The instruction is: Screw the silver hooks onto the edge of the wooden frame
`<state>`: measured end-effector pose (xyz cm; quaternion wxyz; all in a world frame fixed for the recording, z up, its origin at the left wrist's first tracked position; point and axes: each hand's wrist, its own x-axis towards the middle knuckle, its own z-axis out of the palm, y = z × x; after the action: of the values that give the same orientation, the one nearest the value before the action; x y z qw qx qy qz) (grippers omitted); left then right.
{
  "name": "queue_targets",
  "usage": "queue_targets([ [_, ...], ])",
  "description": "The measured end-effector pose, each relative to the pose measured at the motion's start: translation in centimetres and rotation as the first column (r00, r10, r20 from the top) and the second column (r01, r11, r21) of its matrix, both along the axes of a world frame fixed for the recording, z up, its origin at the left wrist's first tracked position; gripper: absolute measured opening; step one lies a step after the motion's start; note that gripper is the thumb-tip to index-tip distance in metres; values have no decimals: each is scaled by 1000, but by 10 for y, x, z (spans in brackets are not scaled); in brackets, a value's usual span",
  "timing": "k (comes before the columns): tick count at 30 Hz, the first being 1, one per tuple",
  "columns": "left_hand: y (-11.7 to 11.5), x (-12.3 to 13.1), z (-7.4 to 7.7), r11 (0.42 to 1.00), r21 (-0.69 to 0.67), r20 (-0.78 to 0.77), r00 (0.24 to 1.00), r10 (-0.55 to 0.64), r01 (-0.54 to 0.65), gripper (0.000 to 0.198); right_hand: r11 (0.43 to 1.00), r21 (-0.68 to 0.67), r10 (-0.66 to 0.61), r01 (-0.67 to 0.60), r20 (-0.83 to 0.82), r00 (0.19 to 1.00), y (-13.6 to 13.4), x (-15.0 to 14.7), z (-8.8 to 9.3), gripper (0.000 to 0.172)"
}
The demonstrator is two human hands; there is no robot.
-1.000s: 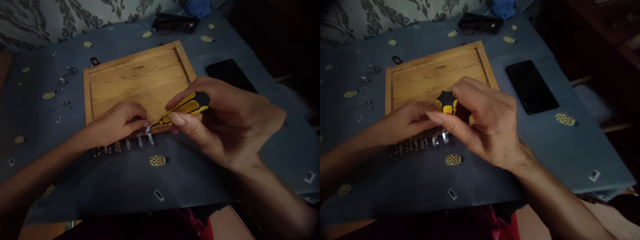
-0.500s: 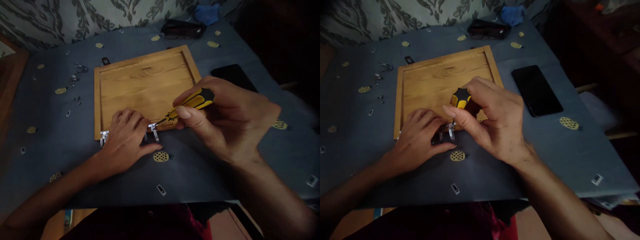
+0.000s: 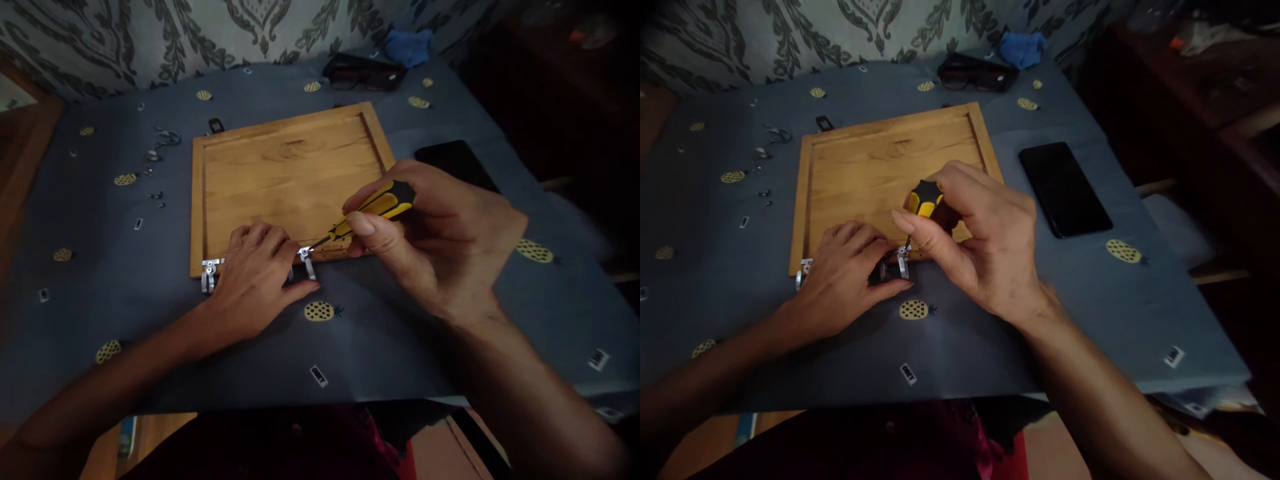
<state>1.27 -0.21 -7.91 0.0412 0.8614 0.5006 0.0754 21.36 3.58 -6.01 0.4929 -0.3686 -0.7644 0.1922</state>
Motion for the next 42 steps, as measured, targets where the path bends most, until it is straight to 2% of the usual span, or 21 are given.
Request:
queue_targets([
  [20,5,2,4,994,-104,56,997,46,-40,35,999,31,15,-15,-3,1000,-1,-1,2,15],
  [27,5,3,5,990,-127,52,997,64,-57,38,997,-23,-75,73,-105,992,-6,-2,3,13],
  [33,5,2,5,990,-131,39,998,58,-53,39,998,11,-61,63,-124,990,-4,-2,1,10],
  [42,5,3,5,992,-112,30,998,53,-50,38,999,21,-34,36,-87,996,-6,-5,2,15],
])
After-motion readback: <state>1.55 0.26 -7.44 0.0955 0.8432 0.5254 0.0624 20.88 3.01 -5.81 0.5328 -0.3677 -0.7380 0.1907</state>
